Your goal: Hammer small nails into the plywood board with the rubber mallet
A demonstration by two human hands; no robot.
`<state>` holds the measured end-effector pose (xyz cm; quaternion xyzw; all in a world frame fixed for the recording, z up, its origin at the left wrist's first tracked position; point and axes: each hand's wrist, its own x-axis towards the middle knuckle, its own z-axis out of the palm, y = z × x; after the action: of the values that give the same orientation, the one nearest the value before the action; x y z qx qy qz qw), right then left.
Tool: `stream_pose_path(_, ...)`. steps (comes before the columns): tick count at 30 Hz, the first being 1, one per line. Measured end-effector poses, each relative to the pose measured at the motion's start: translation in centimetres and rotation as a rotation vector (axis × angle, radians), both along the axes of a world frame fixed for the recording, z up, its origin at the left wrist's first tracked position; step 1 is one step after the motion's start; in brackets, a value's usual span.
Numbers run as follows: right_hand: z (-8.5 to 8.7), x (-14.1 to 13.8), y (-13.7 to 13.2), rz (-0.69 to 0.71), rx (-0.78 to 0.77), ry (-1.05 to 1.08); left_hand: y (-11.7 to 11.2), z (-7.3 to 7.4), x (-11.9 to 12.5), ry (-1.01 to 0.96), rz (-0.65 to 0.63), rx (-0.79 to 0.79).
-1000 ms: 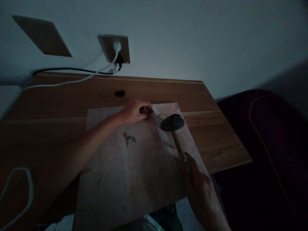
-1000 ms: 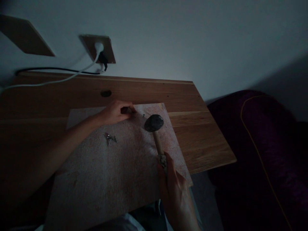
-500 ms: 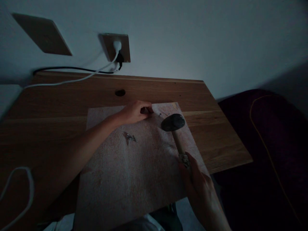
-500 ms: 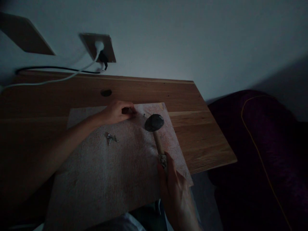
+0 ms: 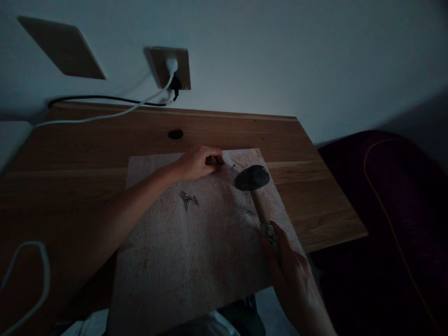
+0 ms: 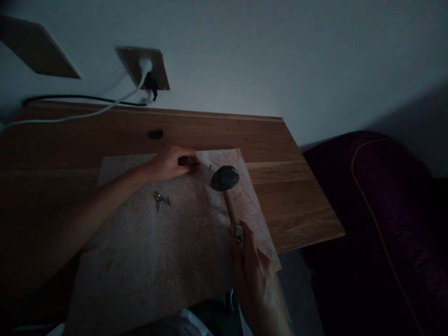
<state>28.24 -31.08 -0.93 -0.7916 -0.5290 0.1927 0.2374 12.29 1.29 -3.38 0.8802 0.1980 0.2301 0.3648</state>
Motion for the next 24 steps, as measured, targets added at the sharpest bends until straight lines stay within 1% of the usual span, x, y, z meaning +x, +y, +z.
stream_pose_path(6,-0.25,-0.04,-0.29,-0.008,-0.009,0.011,0.05,-0.04,-0.02,0.003,-0.015,0.028)
stream_pose_path(11,-0.32,-0.03,-0.41,-0.009,0.041,-0.052,-0.01,-0.02,0.01,0.000,-0.017,0.048)
stream_pose_path(17,-0.26,0.34,-0.36,0.020,-0.003,-0.081,-0.12,-0.03,-0.01,-0.006,-0.017,0.053)
stream_pose_path(21,-0.47,0.34,-0.56,0.036,0.054,-0.115,-0.18,-0.02,0.00,-0.009,-0.011,0.058)
stream_pose_path(24,-0.46,0.30,-0.59,0.034,0.048,-0.112,-0.26,0.01,0.03,-0.007,-0.012,0.067)
